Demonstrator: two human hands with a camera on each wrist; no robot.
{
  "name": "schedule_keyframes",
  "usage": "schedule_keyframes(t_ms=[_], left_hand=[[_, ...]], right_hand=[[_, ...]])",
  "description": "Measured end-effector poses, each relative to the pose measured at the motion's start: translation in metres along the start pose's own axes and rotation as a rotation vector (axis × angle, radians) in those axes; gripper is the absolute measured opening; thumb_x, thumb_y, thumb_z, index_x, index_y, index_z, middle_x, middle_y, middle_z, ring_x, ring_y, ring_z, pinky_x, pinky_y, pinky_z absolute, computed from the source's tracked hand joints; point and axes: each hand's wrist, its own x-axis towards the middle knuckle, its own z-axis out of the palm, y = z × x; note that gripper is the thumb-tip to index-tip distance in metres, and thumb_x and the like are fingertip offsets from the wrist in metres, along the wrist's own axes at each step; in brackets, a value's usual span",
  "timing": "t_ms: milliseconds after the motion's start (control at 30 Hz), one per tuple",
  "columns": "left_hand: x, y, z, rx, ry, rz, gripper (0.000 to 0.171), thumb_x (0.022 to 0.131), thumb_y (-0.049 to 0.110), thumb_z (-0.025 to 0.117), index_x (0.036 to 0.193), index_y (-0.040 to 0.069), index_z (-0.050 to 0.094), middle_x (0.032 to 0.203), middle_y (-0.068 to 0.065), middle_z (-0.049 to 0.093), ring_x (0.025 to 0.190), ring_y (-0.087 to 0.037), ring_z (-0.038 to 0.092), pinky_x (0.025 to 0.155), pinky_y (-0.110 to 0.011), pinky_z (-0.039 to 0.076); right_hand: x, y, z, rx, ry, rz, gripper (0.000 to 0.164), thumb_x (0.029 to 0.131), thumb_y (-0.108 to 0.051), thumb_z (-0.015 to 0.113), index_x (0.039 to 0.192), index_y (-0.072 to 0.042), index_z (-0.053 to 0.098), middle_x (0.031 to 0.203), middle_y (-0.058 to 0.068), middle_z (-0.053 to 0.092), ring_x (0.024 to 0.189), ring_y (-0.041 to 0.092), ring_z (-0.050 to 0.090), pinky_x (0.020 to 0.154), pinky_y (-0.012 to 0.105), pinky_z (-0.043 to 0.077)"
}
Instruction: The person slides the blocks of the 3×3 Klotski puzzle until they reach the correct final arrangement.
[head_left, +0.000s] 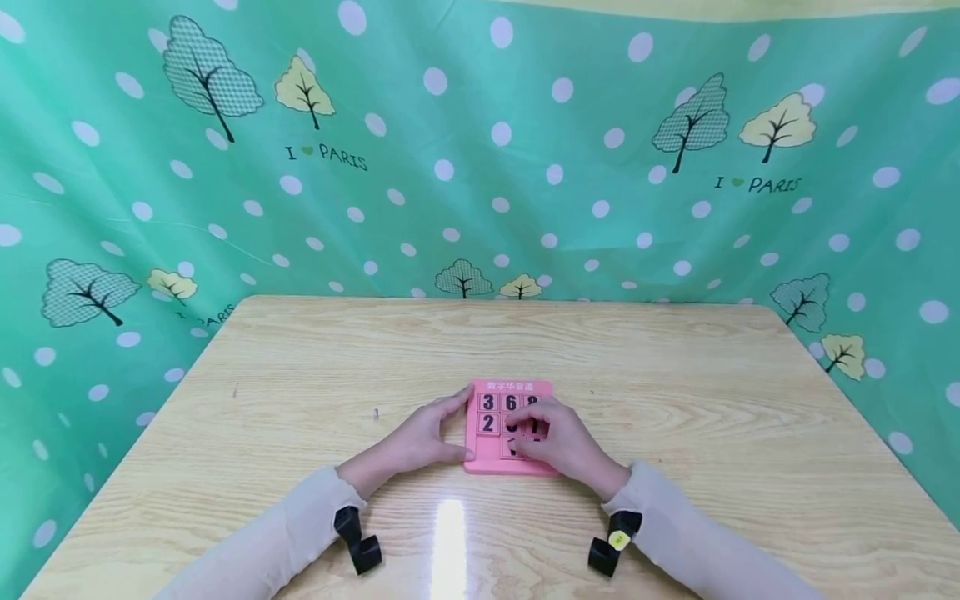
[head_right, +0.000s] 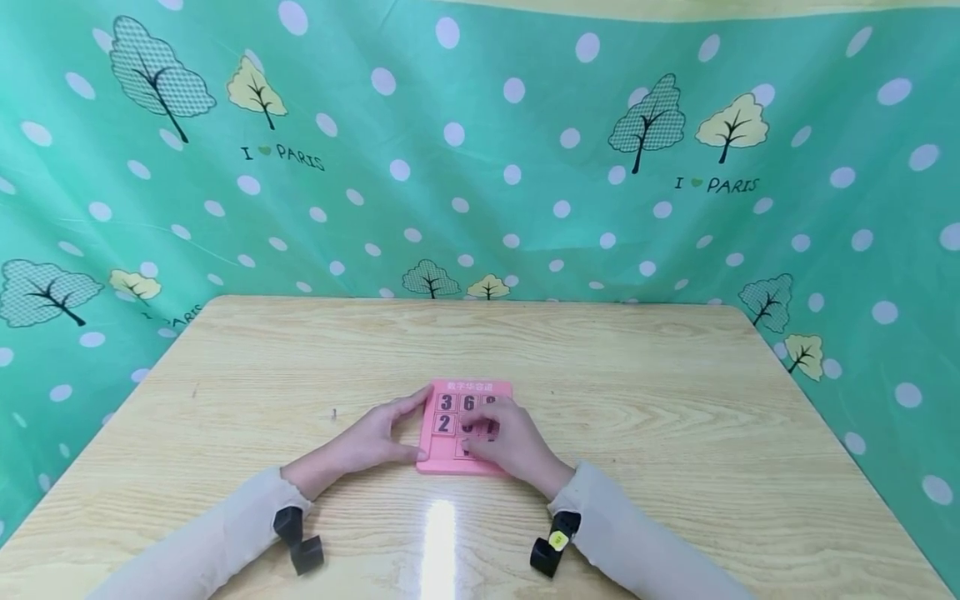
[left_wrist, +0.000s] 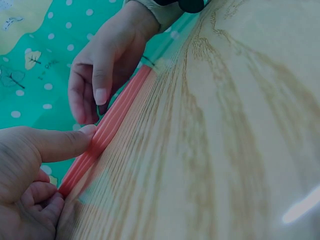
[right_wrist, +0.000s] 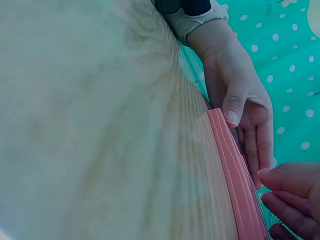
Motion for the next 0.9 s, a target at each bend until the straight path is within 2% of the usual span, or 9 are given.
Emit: schedule_keyframes(t_ms=[367, 667, 767, 900], left_hand=[[0.0, -0.001, 0.001, -0.024, 0.002, -0.004, 0.096, 0.071, 0.012, 0.08, 0.149, 0.007, 0.024, 0.154, -0.011, 0.024, 0.142, -0.029, 0.019, 0.116, -0.046, 0.014], [0.0, -0.001, 0.001, -0.031, 0.006, -0.011, 0.095, 0.071, 0.008, 0.08, 0.149, 0.007, 0.025, 0.154, -0.011, 0.023, 0.142, -0.028, 0.018, 0.116, -0.045, 0.014], [-0.001, 0.004, 0.001, -0.026, 0.009, -0.017, 0.094, 0.072, 0.005, 0.078, 0.149, 0.005, 0.024, 0.154, -0.013, 0.023, 0.142, -0.029, 0.018, 0.116, -0.046, 0.014], [-0.006, 0.02, -0.001, -0.038, 0.008, -0.019, 0.091, 0.073, 0.0, 0.076, 0.147, -0.001, 0.023, 0.153, -0.018, 0.023, 0.141, -0.033, 0.018, 0.115, -0.048, 0.013]], right_hand=[[-0.018, 0.006, -0.005, -0.012, 0.043, 0.025, 0.025, 0.075, -0.007, 0.075, 0.099, -0.015, 0.073, 0.1, -0.005, 0.063, 0.1, 0.016, 0.055, 0.091, 0.03, 0.046], [-0.022, 0.005, -0.006, -0.02, 0.059, 0.024, 0.028, 0.073, -0.007, 0.077, 0.099, -0.015, 0.073, 0.1, -0.005, 0.063, 0.099, 0.015, 0.054, 0.089, 0.028, 0.047], [-0.022, 0.005, -0.005, -0.026, 0.061, 0.013, 0.028, 0.072, -0.006, 0.077, 0.099, -0.015, 0.073, 0.098, -0.005, 0.062, 0.096, 0.014, 0.054, 0.086, 0.027, 0.047], [-0.023, 0.005, -0.005, -0.033, 0.065, -0.004, 0.028, 0.073, -0.007, 0.077, 0.099, -0.014, 0.073, 0.096, -0.006, 0.062, 0.095, 0.014, 0.053, 0.084, 0.026, 0.047]])
